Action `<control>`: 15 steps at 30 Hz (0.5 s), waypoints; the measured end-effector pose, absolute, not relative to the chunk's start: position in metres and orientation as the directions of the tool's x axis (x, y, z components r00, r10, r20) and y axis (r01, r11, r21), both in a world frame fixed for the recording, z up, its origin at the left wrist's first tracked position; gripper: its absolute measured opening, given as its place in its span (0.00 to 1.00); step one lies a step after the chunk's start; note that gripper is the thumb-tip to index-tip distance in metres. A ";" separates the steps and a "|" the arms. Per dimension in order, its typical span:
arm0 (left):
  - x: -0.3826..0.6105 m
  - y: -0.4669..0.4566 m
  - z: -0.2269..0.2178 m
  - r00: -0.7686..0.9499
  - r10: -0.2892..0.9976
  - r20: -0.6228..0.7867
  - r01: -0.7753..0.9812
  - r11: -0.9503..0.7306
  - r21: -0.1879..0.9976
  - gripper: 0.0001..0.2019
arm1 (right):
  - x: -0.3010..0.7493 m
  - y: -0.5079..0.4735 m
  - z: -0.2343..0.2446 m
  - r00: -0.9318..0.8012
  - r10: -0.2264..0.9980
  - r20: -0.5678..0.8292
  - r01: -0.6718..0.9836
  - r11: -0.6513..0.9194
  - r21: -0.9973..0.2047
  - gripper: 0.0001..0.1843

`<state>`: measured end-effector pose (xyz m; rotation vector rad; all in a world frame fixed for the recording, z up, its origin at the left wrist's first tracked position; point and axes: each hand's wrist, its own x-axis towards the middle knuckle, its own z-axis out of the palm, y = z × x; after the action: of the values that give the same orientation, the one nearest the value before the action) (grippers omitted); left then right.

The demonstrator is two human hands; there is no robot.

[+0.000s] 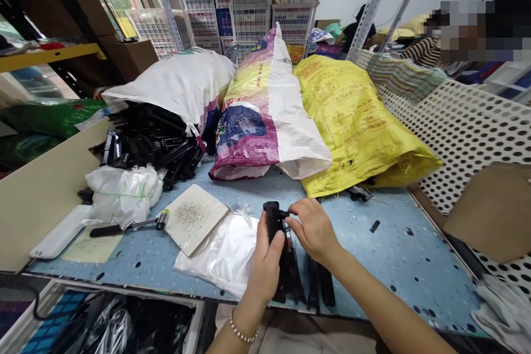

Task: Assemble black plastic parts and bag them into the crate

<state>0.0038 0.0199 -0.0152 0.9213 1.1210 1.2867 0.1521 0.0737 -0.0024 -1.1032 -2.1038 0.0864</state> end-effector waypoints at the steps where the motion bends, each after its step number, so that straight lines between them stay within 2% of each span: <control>1: 0.006 0.017 -0.014 -0.054 0.993 -0.101 -0.236 0.086 0.968 0.31 | 0.153 0.080 -0.006 -0.380 0.700 0.604 0.686 0.651 -0.323 0.12; 3: 0.008 0.015 -0.013 -0.054 0.994 -0.098 -0.205 0.085 0.975 0.32 | 0.154 0.088 -0.012 -0.415 0.656 0.631 0.662 0.693 -0.286 0.15; 6: 0.003 0.021 -0.011 -0.036 0.984 -0.173 -0.217 0.161 0.963 0.31 | 0.154 0.085 -0.016 -0.423 0.712 0.560 0.619 0.679 -0.396 0.18; 8: -0.003 0.028 -0.008 -0.055 0.968 -0.246 -0.264 0.224 0.938 0.30 | 0.154 0.072 -0.017 -0.490 0.722 0.489 0.597 0.686 -0.415 0.19; 12: -0.011 0.039 -0.003 -0.103 0.937 -0.333 -0.297 0.290 0.910 0.29 | 0.148 0.037 -0.027 -0.663 0.532 0.527 0.517 0.834 -0.192 0.19; 15: -0.017 0.046 -0.010 -0.124 0.923 -0.365 -0.292 0.318 0.902 0.28 | 0.140 0.032 -0.039 -0.692 0.485 0.534 0.512 0.852 -0.111 0.17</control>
<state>-0.0172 0.0460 -0.0095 0.6650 1.2777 1.1815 0.1398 0.0321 -0.0393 -0.7257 -2.4608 -0.0623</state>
